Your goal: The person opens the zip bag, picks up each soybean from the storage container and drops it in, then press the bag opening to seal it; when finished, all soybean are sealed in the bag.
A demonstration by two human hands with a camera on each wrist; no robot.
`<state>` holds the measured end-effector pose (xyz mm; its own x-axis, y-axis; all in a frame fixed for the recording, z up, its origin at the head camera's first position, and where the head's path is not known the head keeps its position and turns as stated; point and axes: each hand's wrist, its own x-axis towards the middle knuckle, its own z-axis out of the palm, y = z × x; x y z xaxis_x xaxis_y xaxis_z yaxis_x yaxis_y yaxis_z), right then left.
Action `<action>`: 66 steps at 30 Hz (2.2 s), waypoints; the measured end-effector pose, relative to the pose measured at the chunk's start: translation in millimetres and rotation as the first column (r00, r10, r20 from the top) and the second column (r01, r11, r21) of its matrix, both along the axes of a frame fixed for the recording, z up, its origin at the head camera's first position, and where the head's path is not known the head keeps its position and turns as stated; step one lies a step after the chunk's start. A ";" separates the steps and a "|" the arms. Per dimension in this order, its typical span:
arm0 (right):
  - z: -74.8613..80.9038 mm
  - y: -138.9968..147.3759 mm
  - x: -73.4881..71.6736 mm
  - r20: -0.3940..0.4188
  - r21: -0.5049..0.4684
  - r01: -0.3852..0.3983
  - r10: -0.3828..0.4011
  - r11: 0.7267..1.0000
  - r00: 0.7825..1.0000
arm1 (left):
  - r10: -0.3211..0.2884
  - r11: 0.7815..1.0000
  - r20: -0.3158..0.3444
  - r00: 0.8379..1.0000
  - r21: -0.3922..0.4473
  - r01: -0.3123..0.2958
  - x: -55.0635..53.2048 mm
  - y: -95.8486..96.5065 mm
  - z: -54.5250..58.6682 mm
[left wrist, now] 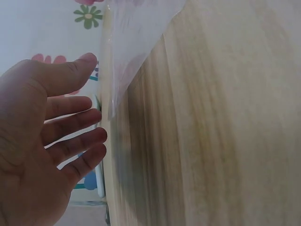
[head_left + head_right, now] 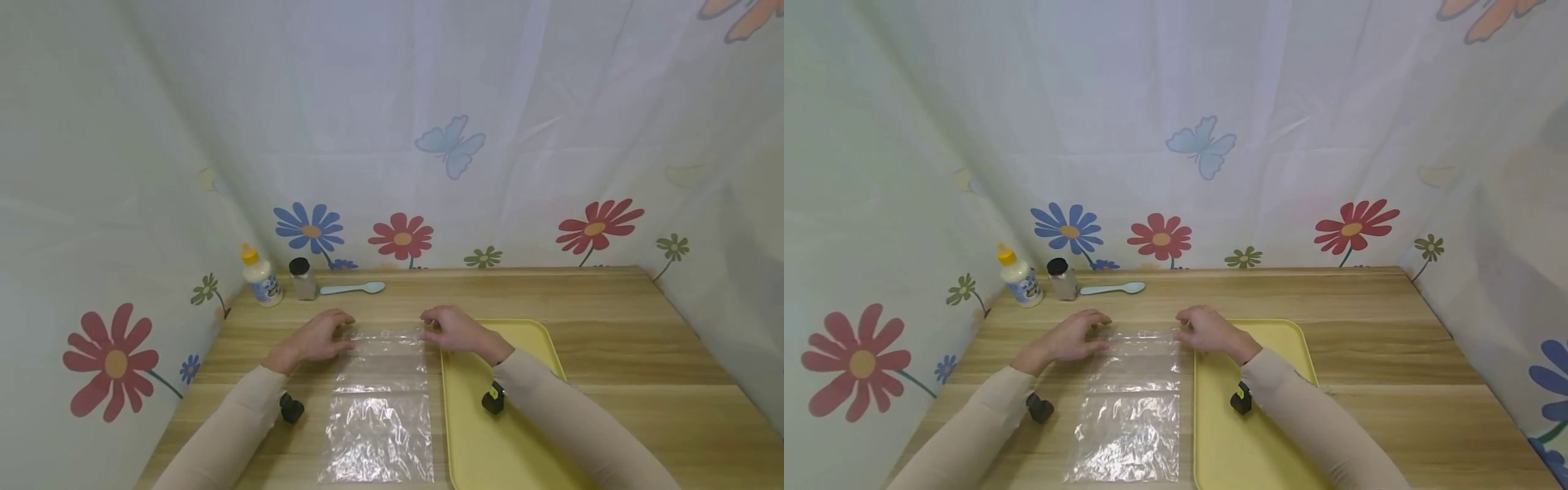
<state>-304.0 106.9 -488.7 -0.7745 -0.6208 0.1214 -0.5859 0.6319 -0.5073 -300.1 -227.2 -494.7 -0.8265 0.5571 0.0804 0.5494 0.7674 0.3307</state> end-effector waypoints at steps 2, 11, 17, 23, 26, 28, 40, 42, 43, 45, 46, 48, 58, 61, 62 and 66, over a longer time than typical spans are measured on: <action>-1.1 -1.2 -0.7 -0.002 0.003 -0.002 0.002 1.000 1.000 | -0.003 1.000 0.000 1.000 0.004 0.003 -0.6 -0.7 -1.2; -3.6 -6.4 -3.4 -0.034 0.023 -0.010 0.011 1.000 0.999 | -0.001 1.000 0.027 1.000 0.014 0.000 -5.6 -3.9 -6.2; -5.4 -10.6 -5.4 -0.025 0.059 0.005 -0.003 0.998 1.000 | -0.003 1.000 0.023 1.000 0.006 0.003 -6.7 -4.8 -8.7; -8.4 -13.2 -9.1 0.027 0.091 0.043 -0.045 0.995 0.999 | -0.004 1.000 0.006 1.000 0.001 0.004 -7.6 -4.2 -13.2; -7.3 -14.6 -10.9 0.038 0.105 0.057 -0.061 0.993 0.997 | 0.004 1.000 0.011 1.000 0.008 -0.004 -9.6 -4.0 -14.1; -5.6 -15.6 -11.9 0.052 0.117 0.069 -0.075 0.991 0.996 | 0.009 1.000 0.019 1.000 0.010 -0.009 -11.0 -3.7 -13.9; -0.6 -20.5 -12.5 0.057 0.143 0.074 -0.083 0.987 0.995 | 0.021 1.000 0.055 0.998 0.010 -0.022 -12.3 -0.4 -10.4; -0.6 -21.0 -12.8 0.054 0.143 0.073 -0.082 0.987 0.995 | 0.023 1.000 0.055 0.998 0.019 -0.024 -12.3 0.4 -10.4; -0.9 -21.3 -13.1 0.054 0.142 0.073 -0.081 0.987 0.995 | 0.024 0.999 0.057 0.998 0.024 -0.025 -12.3 0.8 -10.4; -2.0 -21.8 -13.7 0.057 0.141 0.076 -0.085 0.987 0.995 | 0.028 0.999 0.068 0.997 0.037 -0.030 -12.4 1.4 -10.9; -2.8 -22.0 -14.3 0.057 0.144 0.077 -0.086 0.987 0.995 | 0.031 0.998 0.077 0.997 0.044 -0.034 -12.3 1.7 -10.9; -4.5 -22.5 -15.1 0.057 0.150 0.080 -0.090 0.985 0.994 | 0.034 0.998 0.093 0.995 0.053 -0.039 -12.1 2.3 -10.8; -6.9 -24.2 -14.2 0.068 0.111 0.070 -0.078 0.991 0.995 | 0.020 0.998 0.080 0.997 0.058 -0.025 -8.7 2.0 -9.1; -7.8 -23.8 -14.3 0.078 0.101 0.067 -0.075 0.993 0.994 | 0.003 0.998 0.072 0.997 0.069 -0.008 -7.7 1.3 -7.9; -8.3 -23.5 -14.5 0.078 0.098 0.065 -0.073 0.993 0.994 | -0.002 0.997 0.070 0.998 0.073 -0.003 -7.6 1.1 -7.6; -10.5 -22.1 -15.2 0.054 0.081 0.049 -0.054 0.996 0.997 | -0.015 0.997 0.051 0.999 0.078 0.011 -7.9 -0.3 -8.2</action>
<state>-319.2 84.8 -499.2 -0.8098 -0.5859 0.0291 -0.5238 0.6999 -0.4856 -308.0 -227.5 -502.9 -0.8236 0.5613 0.0812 0.5396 0.7314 0.4170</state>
